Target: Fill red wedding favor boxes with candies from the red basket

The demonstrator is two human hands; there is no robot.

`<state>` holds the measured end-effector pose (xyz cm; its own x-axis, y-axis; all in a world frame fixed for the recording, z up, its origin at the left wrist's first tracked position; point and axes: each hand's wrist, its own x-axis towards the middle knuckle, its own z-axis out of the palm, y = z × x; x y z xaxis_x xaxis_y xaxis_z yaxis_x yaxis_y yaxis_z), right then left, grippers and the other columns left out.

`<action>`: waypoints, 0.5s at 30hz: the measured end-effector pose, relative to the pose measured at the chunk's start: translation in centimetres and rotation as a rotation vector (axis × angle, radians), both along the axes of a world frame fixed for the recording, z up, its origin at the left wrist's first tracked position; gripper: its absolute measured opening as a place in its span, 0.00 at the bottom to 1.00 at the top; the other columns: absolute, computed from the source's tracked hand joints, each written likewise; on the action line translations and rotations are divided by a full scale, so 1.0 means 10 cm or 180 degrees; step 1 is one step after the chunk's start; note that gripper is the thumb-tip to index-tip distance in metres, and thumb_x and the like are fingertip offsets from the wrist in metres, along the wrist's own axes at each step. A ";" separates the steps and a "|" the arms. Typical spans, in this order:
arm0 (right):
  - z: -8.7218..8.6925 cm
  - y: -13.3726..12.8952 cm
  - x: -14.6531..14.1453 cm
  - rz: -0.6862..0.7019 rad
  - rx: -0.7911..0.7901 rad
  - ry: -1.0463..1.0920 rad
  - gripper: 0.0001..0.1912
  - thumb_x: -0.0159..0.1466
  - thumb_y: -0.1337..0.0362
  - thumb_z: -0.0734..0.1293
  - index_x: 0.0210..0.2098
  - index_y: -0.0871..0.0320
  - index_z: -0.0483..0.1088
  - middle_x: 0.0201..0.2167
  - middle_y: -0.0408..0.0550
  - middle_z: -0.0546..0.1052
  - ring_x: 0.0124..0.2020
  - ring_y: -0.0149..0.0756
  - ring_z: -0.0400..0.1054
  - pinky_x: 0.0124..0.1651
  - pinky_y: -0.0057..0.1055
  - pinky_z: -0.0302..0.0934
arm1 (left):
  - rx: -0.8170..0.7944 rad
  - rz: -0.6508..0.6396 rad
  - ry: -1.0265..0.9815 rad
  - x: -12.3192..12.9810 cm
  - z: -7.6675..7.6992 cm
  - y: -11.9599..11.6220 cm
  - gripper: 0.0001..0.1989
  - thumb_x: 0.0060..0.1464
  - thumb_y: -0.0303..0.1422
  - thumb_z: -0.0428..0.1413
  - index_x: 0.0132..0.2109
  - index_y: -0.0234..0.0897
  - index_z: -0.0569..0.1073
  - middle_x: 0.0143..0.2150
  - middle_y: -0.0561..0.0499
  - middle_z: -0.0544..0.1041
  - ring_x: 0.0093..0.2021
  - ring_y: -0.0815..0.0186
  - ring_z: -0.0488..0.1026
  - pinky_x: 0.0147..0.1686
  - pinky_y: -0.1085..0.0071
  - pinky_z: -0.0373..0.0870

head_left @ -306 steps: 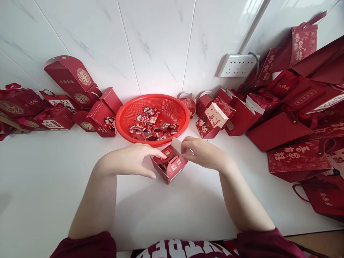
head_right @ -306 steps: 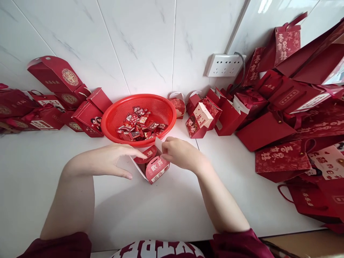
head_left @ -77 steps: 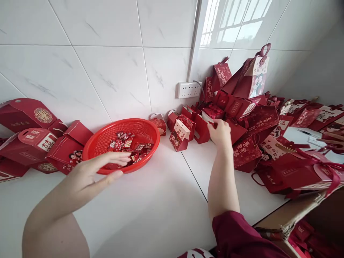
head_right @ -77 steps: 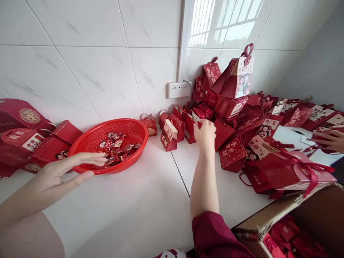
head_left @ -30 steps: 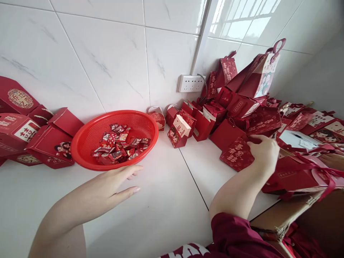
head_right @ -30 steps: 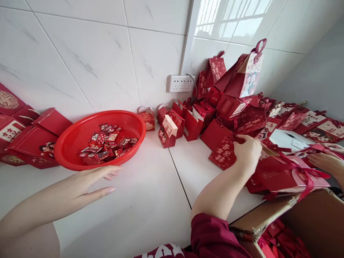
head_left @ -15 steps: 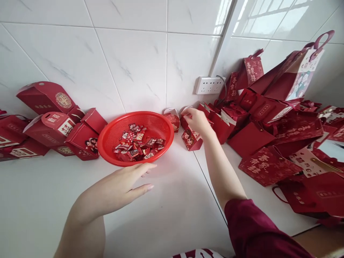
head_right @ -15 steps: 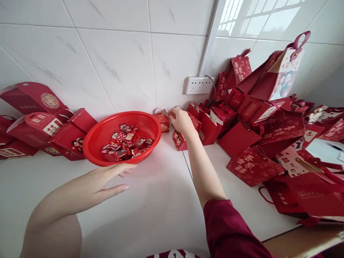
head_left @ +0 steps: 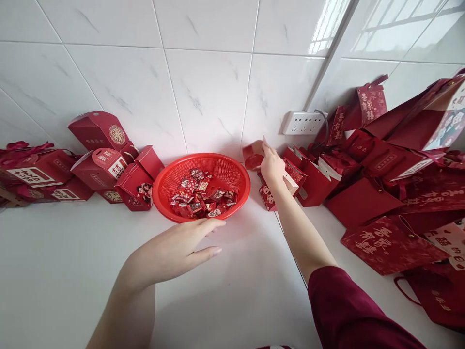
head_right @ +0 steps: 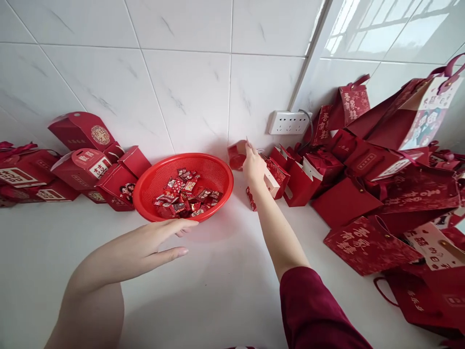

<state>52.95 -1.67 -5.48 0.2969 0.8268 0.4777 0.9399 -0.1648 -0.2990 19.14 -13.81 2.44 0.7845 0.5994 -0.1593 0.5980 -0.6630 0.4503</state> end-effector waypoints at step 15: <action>0.37 -1.95 -0.62 0.2179 -0.0099 0.0967 0.20 0.66 0.72 0.65 0.55 0.53 0.74 0.52 0.44 0.79 0.49 0.40 0.76 0.48 0.36 0.73 | 0.1700 -0.0823 -0.1603 0.27 -0.17 -0.32 0.11 0.61 0.23 0.54 0.48 0.38 0.76 0.41 0.48 0.76 0.40 0.65 0.73 0.40 0.67 0.70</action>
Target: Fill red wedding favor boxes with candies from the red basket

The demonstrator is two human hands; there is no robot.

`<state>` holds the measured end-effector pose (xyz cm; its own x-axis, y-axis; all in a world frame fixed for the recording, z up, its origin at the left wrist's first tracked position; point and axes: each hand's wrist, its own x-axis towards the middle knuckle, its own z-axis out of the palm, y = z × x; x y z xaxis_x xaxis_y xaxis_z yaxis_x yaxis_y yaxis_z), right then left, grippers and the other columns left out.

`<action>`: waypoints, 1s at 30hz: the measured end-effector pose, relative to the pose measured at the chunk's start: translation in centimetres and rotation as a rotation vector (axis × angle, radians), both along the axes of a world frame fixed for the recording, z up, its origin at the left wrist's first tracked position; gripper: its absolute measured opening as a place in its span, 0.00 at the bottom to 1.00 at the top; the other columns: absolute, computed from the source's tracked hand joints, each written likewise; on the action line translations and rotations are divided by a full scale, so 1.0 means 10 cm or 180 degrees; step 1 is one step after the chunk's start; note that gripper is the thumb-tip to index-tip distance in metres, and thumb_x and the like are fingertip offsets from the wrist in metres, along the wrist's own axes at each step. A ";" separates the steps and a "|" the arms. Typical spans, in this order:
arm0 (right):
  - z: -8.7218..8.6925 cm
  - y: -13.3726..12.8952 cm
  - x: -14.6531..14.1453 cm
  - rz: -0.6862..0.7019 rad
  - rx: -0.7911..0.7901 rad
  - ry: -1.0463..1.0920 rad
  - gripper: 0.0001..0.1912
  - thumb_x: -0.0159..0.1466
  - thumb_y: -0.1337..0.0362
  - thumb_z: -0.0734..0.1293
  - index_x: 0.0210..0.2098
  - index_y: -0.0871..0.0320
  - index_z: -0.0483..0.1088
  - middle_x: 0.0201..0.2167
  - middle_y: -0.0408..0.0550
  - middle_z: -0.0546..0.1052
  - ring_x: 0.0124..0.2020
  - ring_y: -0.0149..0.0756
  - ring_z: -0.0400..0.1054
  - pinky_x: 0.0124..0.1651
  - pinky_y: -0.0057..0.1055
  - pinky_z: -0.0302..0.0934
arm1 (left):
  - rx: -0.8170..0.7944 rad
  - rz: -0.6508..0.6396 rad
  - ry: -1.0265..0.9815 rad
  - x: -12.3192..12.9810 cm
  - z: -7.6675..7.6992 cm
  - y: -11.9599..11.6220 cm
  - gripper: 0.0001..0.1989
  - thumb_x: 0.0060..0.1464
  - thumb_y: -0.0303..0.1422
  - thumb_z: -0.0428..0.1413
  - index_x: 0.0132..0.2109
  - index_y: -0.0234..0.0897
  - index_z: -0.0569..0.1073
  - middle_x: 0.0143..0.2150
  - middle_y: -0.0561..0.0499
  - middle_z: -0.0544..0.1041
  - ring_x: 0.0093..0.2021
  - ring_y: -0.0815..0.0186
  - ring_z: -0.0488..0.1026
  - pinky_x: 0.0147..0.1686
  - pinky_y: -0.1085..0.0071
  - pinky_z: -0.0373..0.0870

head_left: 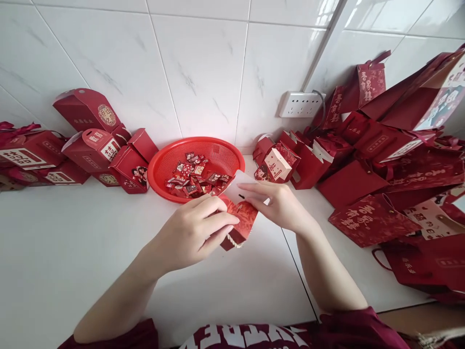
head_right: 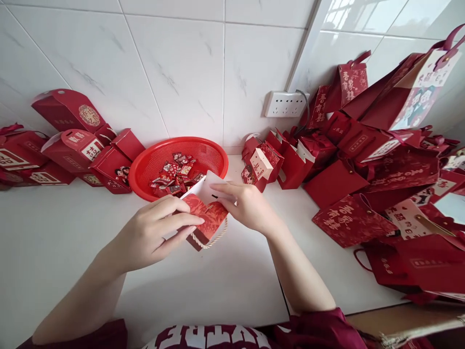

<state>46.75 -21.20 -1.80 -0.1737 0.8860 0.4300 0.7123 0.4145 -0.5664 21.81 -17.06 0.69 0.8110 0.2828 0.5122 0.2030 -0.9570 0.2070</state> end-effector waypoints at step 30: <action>-0.67 -0.34 0.05 0.0896 -0.0795 0.0880 0.25 0.70 0.63 0.60 0.66 0.49 0.62 0.67 0.50 0.64 0.67 0.45 0.58 0.67 0.50 0.56 | 0.0762 0.0426 0.0250 -0.10 -1.16 -0.26 0.05 0.61 0.28 0.54 0.37 0.40 0.74 0.32 0.53 0.79 0.46 0.62 0.77 0.72 0.43 0.35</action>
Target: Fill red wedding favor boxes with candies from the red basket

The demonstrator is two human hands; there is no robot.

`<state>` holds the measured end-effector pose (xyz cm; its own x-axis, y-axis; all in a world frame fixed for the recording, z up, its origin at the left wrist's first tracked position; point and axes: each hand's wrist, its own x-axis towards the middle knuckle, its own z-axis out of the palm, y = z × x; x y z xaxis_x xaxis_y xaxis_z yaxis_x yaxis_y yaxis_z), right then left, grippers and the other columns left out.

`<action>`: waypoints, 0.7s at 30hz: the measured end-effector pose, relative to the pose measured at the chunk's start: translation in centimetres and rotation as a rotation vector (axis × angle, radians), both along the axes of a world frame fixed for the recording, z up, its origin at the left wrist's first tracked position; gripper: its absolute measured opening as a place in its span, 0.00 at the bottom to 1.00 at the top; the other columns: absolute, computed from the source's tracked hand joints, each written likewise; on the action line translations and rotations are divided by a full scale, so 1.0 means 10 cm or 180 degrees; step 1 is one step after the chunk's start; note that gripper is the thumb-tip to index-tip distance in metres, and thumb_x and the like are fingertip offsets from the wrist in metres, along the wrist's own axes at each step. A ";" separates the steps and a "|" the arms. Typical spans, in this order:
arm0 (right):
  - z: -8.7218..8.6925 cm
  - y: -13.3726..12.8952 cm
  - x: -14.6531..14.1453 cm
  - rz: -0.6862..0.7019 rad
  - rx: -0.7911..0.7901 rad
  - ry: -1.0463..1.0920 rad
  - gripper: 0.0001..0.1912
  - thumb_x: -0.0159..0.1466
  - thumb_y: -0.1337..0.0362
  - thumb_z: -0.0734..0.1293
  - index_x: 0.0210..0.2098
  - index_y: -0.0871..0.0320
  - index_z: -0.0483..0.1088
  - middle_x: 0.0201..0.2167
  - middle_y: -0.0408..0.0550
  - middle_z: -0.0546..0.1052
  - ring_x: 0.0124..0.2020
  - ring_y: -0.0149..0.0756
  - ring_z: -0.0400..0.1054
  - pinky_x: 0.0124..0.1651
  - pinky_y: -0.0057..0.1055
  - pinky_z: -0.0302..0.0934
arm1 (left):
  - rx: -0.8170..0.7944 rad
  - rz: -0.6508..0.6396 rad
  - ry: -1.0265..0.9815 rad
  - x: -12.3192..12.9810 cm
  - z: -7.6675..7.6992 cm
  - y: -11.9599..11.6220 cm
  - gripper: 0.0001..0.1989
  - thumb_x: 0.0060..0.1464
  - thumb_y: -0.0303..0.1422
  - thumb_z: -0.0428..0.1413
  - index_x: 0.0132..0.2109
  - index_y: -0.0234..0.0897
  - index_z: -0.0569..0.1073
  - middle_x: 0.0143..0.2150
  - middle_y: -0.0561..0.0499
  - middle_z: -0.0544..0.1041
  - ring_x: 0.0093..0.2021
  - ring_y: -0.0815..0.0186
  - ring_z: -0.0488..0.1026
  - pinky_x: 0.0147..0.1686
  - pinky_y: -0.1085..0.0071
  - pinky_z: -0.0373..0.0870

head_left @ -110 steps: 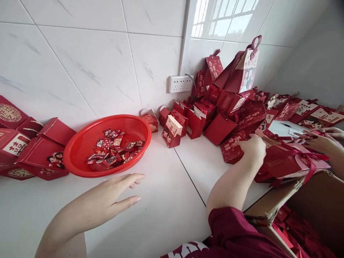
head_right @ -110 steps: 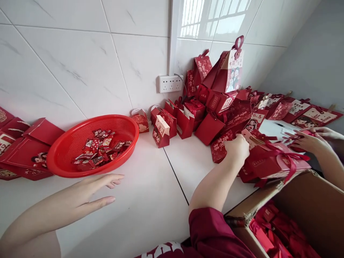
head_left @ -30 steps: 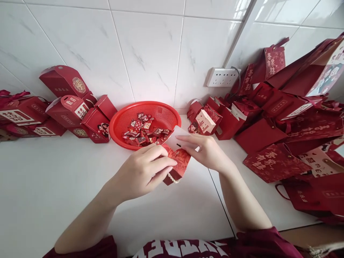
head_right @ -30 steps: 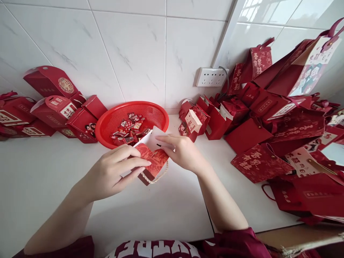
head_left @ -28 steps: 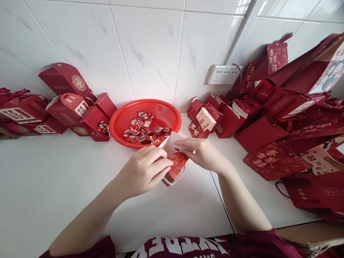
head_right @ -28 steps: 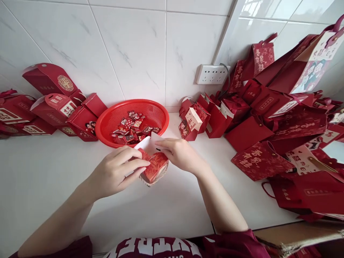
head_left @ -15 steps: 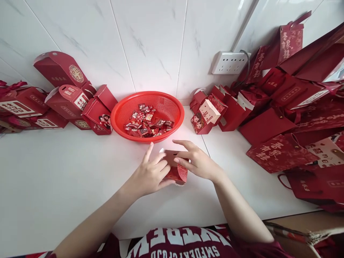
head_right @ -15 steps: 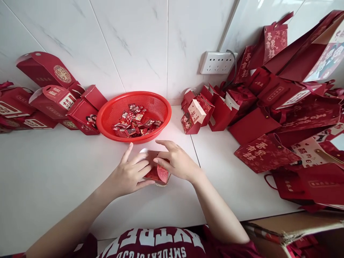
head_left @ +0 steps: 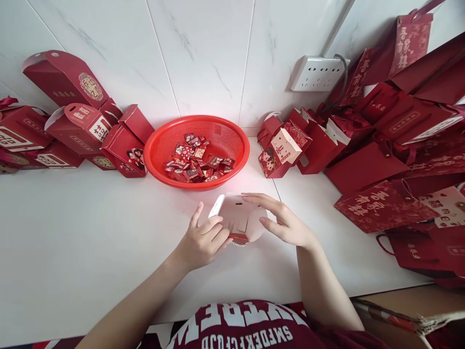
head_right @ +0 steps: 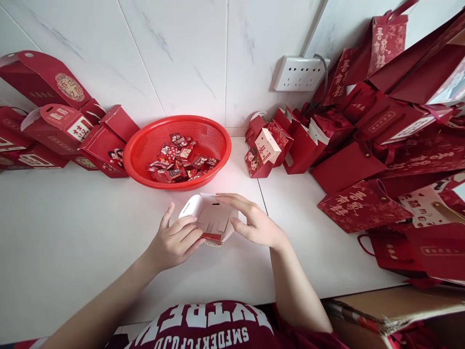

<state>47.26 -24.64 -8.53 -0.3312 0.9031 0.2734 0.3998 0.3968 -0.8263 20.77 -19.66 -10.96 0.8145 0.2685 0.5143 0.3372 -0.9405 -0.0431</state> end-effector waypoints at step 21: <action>-0.13 0.02 -0.30 0.0047 0.0437 -0.0172 0.18 0.70 0.68 0.63 0.57 0.49 0.72 0.68 0.51 0.62 0.66 0.43 0.61 0.64 0.47 0.63 | -0.1422 0.0206 0.0343 -0.02 0.16 0.08 0.24 0.57 0.27 0.48 0.60 0.39 0.71 0.54 0.44 0.78 0.59 0.51 0.70 0.67 0.34 0.23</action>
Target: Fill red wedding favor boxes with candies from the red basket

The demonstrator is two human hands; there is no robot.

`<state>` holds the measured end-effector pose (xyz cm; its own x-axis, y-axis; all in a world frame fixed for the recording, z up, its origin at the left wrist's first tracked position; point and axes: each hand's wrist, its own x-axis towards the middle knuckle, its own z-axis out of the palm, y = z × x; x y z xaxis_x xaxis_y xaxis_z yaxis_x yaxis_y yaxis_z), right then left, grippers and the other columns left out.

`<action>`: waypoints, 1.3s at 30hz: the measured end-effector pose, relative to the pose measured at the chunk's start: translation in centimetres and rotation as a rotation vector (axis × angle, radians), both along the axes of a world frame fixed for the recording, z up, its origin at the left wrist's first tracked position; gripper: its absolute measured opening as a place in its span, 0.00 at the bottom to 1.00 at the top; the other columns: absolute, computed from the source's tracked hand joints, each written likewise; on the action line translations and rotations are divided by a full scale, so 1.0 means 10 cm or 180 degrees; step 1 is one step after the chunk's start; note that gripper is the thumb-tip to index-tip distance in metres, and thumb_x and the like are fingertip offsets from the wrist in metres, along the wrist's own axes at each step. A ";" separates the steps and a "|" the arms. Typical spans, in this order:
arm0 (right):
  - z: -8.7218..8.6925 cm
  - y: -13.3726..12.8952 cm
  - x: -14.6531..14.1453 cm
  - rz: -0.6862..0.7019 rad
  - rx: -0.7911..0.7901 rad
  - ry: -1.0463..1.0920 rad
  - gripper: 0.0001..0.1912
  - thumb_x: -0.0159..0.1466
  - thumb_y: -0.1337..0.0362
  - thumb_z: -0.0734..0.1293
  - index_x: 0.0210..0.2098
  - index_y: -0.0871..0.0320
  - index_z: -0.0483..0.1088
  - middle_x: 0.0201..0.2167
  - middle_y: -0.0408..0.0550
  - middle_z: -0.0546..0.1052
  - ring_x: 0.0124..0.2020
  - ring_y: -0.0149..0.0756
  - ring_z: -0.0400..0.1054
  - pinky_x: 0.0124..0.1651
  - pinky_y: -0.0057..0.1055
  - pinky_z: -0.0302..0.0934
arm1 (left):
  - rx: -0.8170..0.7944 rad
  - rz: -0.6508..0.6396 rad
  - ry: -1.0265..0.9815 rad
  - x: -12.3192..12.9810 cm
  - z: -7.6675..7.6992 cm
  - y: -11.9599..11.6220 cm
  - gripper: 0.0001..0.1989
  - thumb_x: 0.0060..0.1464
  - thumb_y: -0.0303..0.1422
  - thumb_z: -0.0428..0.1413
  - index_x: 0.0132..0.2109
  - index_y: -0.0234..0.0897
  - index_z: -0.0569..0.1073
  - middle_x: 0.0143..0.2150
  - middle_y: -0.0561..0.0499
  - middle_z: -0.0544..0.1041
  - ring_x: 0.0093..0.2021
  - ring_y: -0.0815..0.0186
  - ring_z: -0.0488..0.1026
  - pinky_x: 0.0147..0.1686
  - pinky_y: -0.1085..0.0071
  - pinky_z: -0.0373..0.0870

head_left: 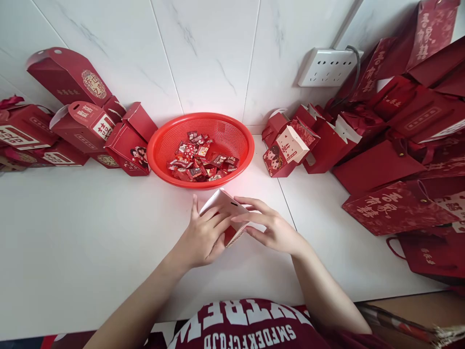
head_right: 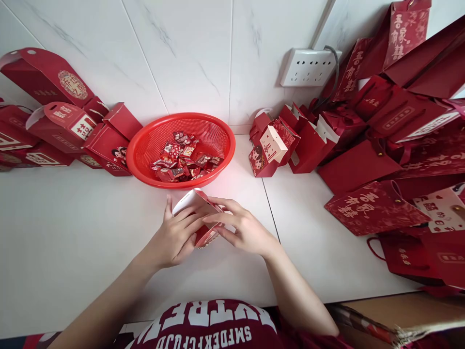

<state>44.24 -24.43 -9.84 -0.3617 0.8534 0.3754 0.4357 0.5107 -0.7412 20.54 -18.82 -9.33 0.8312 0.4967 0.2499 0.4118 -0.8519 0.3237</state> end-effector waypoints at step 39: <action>0.13 -0.12 0.00 -0.0117 0.0629 -0.1325 0.27 0.65 0.61 0.67 0.64 0.53 0.66 0.75 0.54 0.44 0.74 0.55 0.39 0.71 0.60 0.44 | -0.1507 -0.0283 -0.0431 -0.36 -0.10 0.34 0.13 0.60 0.39 0.58 0.49 0.40 0.70 0.65 0.41 0.66 0.67 0.54 0.60 0.64 0.55 0.61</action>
<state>44.23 -25.61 -8.52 -0.4870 0.7951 0.3614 0.6961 0.6033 -0.3892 16.90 -15.41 -10.34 0.8512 0.5103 0.1227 0.2717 -0.6284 0.7289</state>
